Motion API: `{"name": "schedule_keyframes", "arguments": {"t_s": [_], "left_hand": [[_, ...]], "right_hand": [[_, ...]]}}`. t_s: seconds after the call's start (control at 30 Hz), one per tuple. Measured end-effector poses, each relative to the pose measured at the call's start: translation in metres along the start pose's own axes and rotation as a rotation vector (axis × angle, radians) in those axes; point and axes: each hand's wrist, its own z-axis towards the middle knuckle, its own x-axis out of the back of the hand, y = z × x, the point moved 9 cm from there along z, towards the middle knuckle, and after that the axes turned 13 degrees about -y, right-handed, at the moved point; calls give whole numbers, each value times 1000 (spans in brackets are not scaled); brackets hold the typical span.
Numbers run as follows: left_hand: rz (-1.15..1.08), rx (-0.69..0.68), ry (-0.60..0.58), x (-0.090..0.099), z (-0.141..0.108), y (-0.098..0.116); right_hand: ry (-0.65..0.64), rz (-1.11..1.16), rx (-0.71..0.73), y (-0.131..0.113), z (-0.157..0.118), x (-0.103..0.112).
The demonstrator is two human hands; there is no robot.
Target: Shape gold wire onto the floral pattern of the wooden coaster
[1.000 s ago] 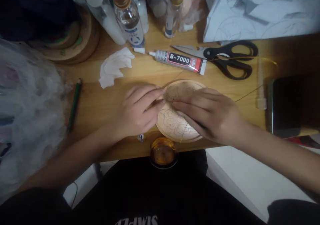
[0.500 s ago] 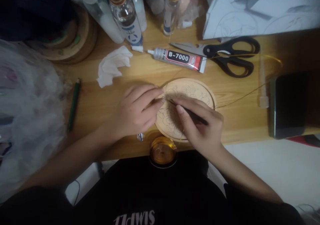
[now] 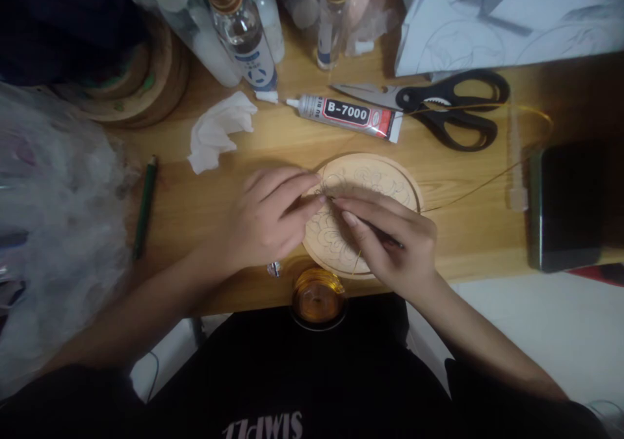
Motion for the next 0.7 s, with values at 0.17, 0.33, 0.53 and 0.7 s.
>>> {"name": "schedule_keyframes", "arguments": {"t_s": [0.17,0.33,0.53,0.7], "left_hand": [[8,17,-23,-2,1,-1],[51,22,-17,-2,1,1],[34,-20,37,1,0,5],[46,-29,29,-1,-1,6]], "right_hand": [[-53,-31,74,-3,2,-1],[-155,-123,209,-11,7,-1],[-248,-277,328,-17,10,-2],[-234,-289,346,-18,9,-1]]}}
